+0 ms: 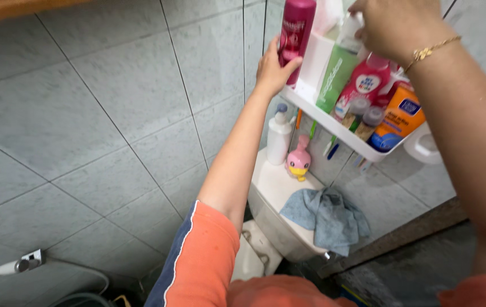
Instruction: The person washes their hands with water from a blue scoop, then wipes the toilet seat, lid, and tank with a cloth, and rearranges toiletries on a shelf.
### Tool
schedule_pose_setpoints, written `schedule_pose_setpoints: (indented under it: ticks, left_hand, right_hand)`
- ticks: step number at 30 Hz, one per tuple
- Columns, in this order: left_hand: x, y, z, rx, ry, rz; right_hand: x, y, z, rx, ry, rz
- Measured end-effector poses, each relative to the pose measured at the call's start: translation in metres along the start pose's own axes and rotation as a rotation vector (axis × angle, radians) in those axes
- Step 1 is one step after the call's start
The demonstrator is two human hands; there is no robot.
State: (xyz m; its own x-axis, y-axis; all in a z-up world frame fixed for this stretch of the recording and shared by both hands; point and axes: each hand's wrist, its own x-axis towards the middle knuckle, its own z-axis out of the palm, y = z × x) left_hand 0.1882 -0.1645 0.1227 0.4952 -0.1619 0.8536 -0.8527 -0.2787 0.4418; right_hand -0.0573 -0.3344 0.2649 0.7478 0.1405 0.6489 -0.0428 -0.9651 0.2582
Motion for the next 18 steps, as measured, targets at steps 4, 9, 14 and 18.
schedule_pose_setpoints:
  ticks: [4,9,14,18]
  left_hand:
    - [-0.005,0.029,-0.001,0.039,-0.085,-0.119]
    - [-0.018,0.07,0.008,-0.036,-0.124,-0.108]
    - [-0.026,0.076,0.006,-0.125,-0.152,-0.086]
    - [-0.033,0.075,0.002,-0.251,-0.104,-0.144]
  right_hand:
    - [0.003,0.002,-0.006,-0.059,-0.055,0.072]
    - [0.001,0.01,-0.003,-0.073,-0.086,0.133]
    - [-0.006,0.014,0.0,-0.041,-0.073,0.149]
    - [-0.014,0.002,-0.001,0.02,0.054,0.051]
